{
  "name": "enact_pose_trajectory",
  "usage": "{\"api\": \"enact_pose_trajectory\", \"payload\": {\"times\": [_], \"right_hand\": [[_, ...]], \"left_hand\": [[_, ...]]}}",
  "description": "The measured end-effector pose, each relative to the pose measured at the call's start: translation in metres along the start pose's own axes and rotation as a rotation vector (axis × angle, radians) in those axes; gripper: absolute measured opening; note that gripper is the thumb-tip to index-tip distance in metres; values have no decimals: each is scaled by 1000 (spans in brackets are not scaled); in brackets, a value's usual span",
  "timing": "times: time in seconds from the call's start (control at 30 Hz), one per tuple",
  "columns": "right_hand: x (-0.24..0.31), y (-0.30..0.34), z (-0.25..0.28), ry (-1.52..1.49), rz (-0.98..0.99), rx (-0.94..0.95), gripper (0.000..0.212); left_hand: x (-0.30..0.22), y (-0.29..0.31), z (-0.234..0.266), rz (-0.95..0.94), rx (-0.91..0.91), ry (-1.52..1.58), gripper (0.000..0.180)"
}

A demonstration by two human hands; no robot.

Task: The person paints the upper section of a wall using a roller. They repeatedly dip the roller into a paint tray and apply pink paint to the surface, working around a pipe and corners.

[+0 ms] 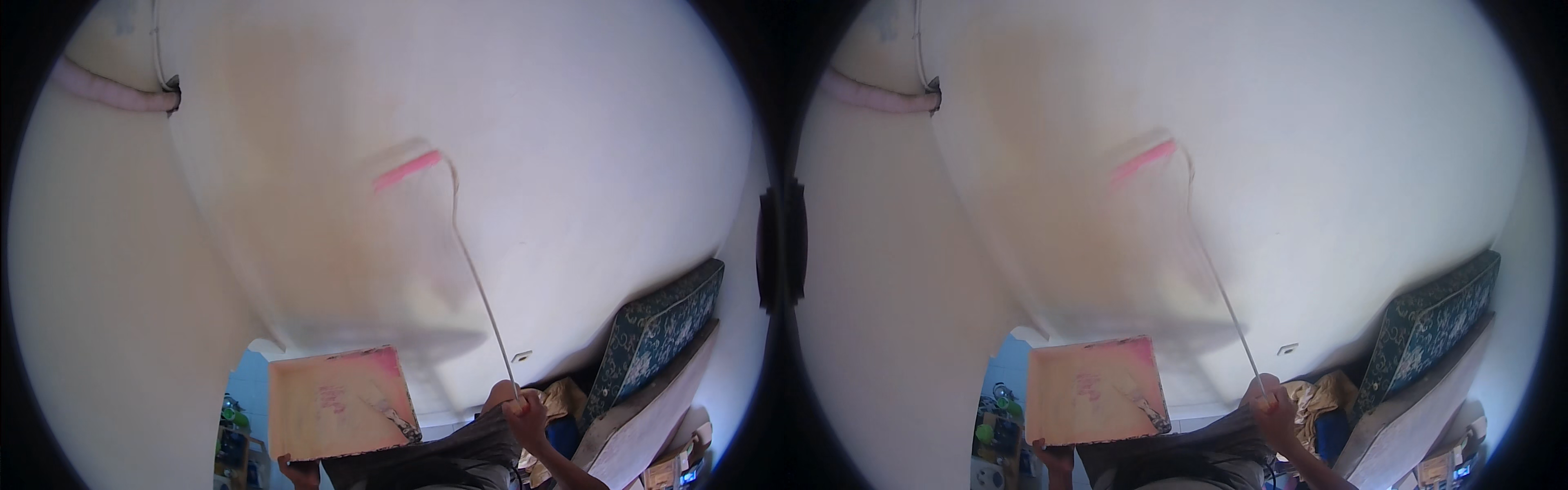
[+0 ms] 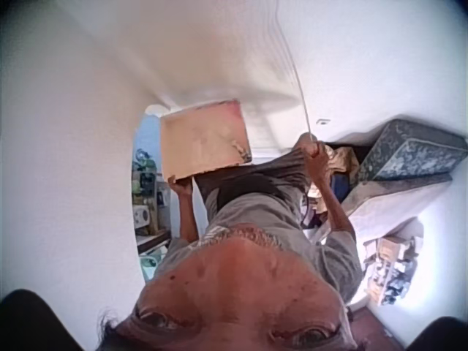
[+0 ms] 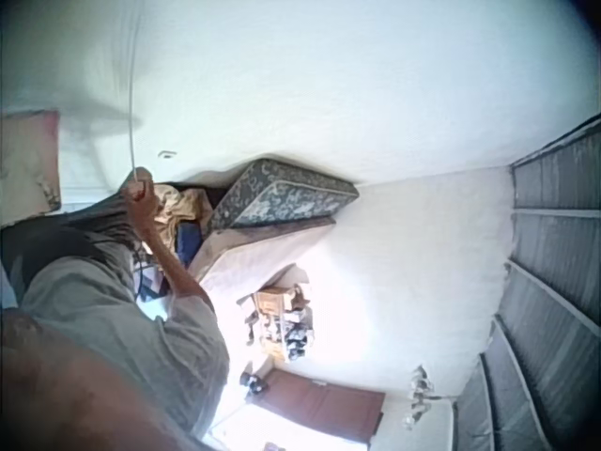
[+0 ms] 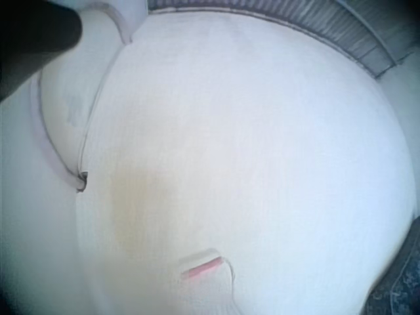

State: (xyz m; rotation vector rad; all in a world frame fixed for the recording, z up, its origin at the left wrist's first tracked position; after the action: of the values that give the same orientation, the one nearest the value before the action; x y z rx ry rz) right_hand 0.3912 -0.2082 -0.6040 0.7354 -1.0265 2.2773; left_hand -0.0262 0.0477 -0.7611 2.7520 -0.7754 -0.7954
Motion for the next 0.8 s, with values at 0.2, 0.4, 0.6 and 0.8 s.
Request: {"api": "enact_pose_trajectory", "payload": {"times": [0.2, 0.4, 0.6, 0.8], "right_hand": [[7, -52, -35, 11, -122, -63, 32], [-8, -45, -61, -1, -29, -84, 36], [14, -22, -79, 59, 126, -85, 33], [45, -71, -80, -165, -129, -64, 32]], "left_hand": [[10, 19, 32, -41, -163, 119, 74], [15, 20, 47, -34, -227, 196, 60], [16, 21, 45, -61, -204, 191, 61], [14, 21, 40, -65, -196, 152, 70]]}}
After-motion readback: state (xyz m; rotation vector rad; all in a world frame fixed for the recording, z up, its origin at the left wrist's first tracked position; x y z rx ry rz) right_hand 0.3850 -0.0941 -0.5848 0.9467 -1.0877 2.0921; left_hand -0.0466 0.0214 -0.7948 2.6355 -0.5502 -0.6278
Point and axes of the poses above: each hand's wrist, its own y-axis away from the middle knuckle, its own z-axis out of the back of the hand, x = y × z, the point moved 5 cm from there along -y, towards the middle knuckle, and after that the axes turned 13 degrees about z, right-handed, at the moved point
